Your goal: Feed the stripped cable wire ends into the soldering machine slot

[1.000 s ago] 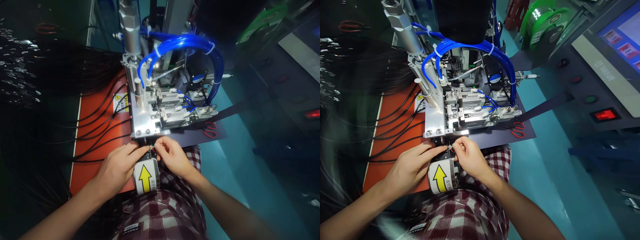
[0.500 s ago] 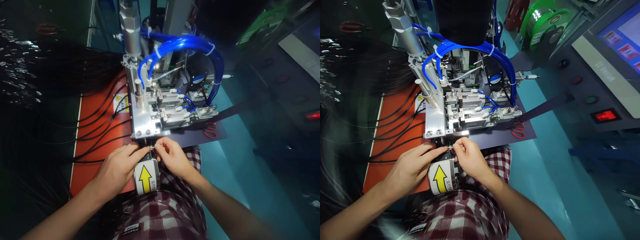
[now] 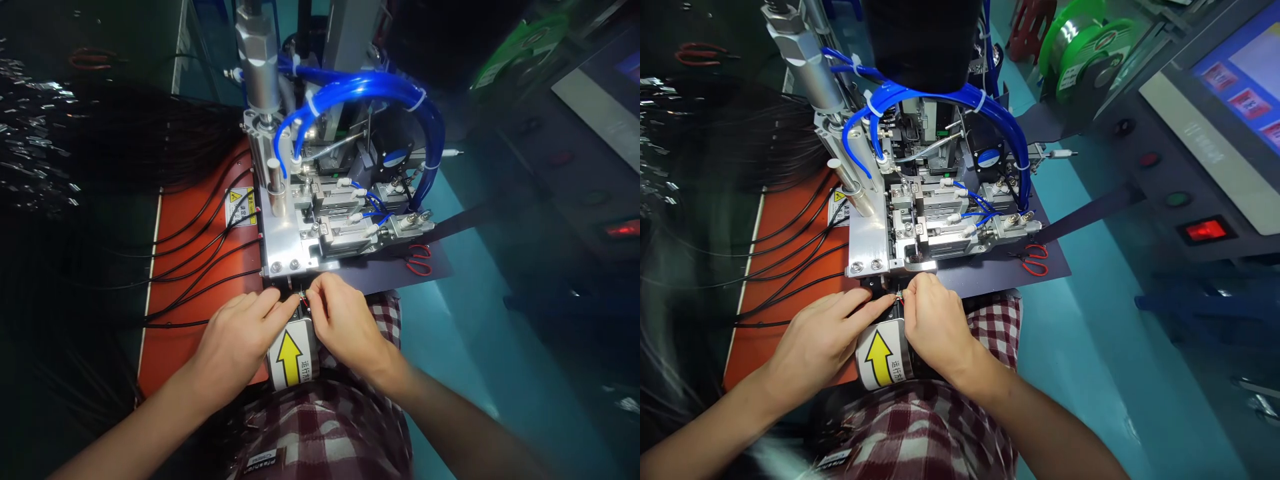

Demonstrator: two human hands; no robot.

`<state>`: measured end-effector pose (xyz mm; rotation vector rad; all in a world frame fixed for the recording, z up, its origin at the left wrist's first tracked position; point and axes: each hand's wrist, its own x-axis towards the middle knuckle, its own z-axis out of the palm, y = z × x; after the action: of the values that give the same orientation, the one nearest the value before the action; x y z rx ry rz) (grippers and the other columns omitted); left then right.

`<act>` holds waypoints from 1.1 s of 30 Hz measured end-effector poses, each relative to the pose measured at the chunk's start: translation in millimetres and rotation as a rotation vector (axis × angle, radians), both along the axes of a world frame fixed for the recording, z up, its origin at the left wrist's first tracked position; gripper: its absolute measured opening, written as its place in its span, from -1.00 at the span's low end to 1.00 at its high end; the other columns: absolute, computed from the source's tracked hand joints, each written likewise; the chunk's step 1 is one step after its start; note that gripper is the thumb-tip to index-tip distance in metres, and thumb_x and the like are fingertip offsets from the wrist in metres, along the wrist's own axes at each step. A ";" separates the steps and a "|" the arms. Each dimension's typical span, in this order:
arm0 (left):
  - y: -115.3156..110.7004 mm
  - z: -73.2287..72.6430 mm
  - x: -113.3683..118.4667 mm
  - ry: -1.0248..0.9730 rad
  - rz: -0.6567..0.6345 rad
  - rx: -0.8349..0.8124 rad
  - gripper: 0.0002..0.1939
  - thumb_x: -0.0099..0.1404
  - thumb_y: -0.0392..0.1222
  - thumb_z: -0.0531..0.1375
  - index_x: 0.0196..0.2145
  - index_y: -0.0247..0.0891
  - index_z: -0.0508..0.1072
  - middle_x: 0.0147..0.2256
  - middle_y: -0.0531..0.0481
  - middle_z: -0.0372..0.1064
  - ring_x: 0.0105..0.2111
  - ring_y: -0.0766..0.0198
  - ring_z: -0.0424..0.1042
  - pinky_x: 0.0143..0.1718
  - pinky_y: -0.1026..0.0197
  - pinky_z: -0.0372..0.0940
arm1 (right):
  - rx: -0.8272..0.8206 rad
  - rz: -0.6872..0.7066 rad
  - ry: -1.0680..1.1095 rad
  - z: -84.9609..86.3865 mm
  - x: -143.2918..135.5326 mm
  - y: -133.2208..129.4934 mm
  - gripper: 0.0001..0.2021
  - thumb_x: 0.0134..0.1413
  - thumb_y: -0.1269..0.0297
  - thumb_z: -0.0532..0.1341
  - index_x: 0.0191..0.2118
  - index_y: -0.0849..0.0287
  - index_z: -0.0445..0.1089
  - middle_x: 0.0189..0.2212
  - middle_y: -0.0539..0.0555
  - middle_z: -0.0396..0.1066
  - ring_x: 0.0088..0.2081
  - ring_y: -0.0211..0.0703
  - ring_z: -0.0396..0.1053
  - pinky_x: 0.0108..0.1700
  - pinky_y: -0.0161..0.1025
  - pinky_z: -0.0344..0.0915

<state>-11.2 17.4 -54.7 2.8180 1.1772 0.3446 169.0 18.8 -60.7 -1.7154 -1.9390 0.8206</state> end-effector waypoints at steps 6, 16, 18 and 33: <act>0.7 2.5 0.7 -0.033 0.054 -0.094 -0.64 0.27 -0.41 -0.01 -0.03 -0.28 0.39 -0.31 -0.09 0.40 -0.43 0.19 0.35 -0.45 0.19 0.28 | -0.431 -0.067 0.469 -10.1 4.8 9.2 -0.81 0.16 0.29 0.06 -0.47 0.16 0.26 -0.65 -0.04 0.34 -0.59 -0.22 0.29 -0.49 -0.31 0.17; 3.1 -6.0 -5.5 -0.248 0.059 -0.177 -0.69 0.28 -0.42 -0.02 -0.11 -0.33 0.42 -0.29 -0.11 0.44 -0.34 0.20 0.42 -0.36 0.21 0.35 | -0.436 -0.270 0.714 -33.1 11.2 -11.1 -0.80 0.09 0.15 0.17 -0.37 0.20 0.32 -0.54 -0.04 0.33 -0.55 -0.24 0.34 -0.46 -0.31 0.24; 3.5 -5.0 -4.6 -0.236 0.051 -0.149 -0.72 0.29 -0.41 -0.01 -0.13 -0.34 0.42 -0.31 -0.11 0.44 -0.37 0.18 0.42 -0.38 0.19 0.35 | -0.466 -0.257 0.758 -29.6 5.1 -17.1 -0.81 0.06 0.16 0.20 -0.39 0.20 0.34 -0.55 -0.04 0.30 -0.57 -0.26 0.30 -0.50 -0.32 0.23; 3.9 4.8 -0.4 -0.156 0.067 -0.098 -0.70 0.29 -0.40 -0.03 -0.15 -0.31 0.45 -0.35 -0.11 0.43 -0.42 0.18 0.42 -0.44 0.20 0.36 | -0.481 -0.181 0.760 -19.7 6.2 -0.7 -0.81 0.05 0.20 0.16 -0.49 0.17 0.30 -0.68 -0.10 0.20 -0.65 -0.28 0.16 -0.56 -0.33 0.11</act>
<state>-11.7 21.2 -49.9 2.6202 1.2215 0.4878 175.3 18.1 -80.3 -1.4538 -1.1150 1.6618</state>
